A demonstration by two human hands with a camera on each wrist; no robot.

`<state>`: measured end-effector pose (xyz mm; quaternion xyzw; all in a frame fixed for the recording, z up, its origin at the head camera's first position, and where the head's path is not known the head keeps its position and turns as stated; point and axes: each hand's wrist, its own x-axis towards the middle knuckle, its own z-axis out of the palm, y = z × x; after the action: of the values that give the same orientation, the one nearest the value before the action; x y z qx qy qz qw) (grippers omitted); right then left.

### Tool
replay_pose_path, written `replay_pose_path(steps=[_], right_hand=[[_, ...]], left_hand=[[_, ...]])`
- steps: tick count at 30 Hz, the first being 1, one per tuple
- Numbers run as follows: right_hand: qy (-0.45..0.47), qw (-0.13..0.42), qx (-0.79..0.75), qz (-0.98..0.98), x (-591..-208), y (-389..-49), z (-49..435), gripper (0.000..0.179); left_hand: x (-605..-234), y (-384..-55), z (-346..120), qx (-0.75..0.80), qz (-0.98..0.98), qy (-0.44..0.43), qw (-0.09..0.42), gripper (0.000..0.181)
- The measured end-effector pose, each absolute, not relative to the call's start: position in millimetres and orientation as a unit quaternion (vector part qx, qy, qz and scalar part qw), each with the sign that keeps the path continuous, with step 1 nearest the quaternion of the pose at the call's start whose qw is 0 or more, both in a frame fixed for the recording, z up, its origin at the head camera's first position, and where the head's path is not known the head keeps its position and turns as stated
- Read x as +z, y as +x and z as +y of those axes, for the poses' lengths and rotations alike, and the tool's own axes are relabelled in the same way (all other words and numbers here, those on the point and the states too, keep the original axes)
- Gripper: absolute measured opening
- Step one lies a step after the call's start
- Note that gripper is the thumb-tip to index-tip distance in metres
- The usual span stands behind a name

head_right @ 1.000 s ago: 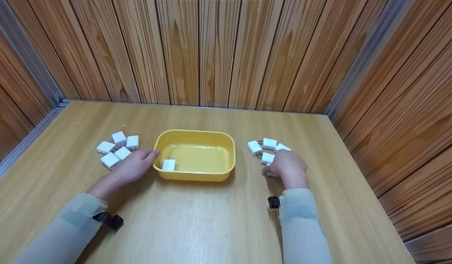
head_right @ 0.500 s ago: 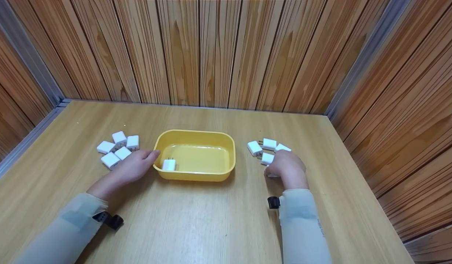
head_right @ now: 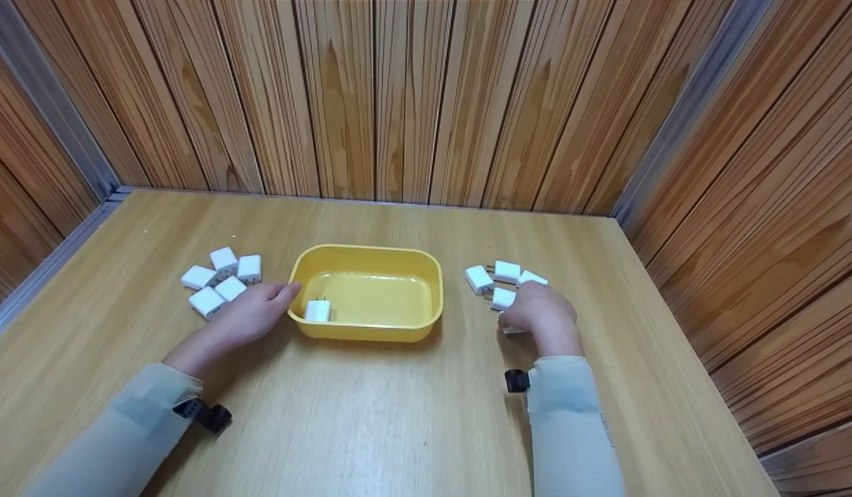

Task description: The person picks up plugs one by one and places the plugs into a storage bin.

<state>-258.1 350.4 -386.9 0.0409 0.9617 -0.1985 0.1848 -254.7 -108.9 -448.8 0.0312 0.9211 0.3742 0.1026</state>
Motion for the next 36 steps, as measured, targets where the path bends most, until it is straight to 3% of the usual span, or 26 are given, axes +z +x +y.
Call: replay_pose_path(steps=[27, 36], right_hand=[[0.039, 0.185, -0.202, 0.961, -375, -255, 346, 0.030], [0.039, 0.146, -0.213, 0.965, -369, -256, 343, 0.040]], left_hand=[[-449, -256, -109, 0.372, 0.922, 0.033, 0.105, 0.061], [-448, -255, -109, 0.367, 0.924, 0.031, 0.108, 0.065]])
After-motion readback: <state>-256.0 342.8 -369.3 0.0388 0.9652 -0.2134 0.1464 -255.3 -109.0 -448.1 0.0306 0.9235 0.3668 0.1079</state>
